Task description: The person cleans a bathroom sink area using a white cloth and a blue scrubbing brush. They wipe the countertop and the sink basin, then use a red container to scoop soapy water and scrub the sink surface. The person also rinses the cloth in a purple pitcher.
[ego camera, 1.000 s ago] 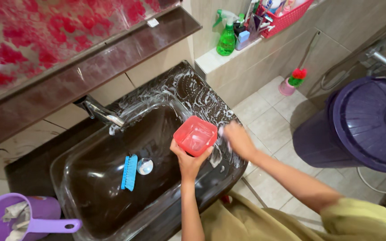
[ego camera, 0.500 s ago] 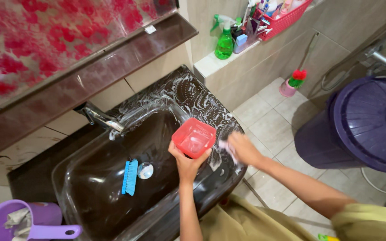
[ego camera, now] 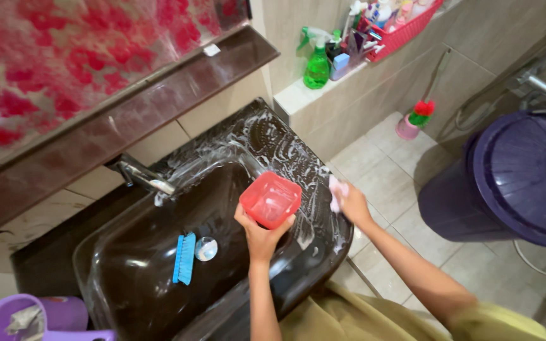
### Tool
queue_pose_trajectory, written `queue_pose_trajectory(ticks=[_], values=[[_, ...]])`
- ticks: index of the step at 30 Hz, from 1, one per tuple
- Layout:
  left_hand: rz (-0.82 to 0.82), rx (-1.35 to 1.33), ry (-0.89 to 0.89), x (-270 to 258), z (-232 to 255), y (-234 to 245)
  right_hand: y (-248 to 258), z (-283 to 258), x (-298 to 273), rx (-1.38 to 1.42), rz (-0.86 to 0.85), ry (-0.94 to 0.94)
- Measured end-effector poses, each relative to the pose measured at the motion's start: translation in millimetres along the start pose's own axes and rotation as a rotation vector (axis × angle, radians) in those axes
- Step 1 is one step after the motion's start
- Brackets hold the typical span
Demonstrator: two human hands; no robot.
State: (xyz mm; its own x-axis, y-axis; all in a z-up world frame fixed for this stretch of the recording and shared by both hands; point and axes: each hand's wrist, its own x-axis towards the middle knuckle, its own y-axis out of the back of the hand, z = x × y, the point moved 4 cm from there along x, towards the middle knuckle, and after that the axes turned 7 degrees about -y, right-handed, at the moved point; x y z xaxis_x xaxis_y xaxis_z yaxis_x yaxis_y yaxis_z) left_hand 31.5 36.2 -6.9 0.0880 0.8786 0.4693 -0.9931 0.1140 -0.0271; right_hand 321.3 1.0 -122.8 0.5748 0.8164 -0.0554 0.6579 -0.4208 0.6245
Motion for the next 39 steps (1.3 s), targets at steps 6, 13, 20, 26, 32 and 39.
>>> queue_pose_trajectory(ticks=[6, 13, 20, 26, 32, 39], values=[[-0.046, -0.041, 0.034, 5.2, -3.4, -24.9, -11.7, 7.1, 24.1, 0.61, -0.105, -0.153], [-0.114, -0.004, 0.094, 10.8, 1.0, -47.6, -13.5, 18.9, 35.6, 0.786, -0.082, -0.238], [-0.136, -0.098, 0.149, 18.4, -9.1, -76.2, -54.8, 100.0, 61.8, 0.517, -0.238, -0.274], [-0.149, -0.053, 0.175, 27.6, -20.0, -93.0, -51.1, 108.1, 12.5, 0.659, -0.195, -0.476], [-0.109, -0.045, 0.289, 27.9, -31.0, -102.6, -55.8, 64.3, 75.1, 0.712, -0.33, -0.135], [-0.113, 0.0, 0.314, 38.9, -37.3, -111.7, -61.4, 64.9, 67.6, 0.57, -0.376, -0.169]])
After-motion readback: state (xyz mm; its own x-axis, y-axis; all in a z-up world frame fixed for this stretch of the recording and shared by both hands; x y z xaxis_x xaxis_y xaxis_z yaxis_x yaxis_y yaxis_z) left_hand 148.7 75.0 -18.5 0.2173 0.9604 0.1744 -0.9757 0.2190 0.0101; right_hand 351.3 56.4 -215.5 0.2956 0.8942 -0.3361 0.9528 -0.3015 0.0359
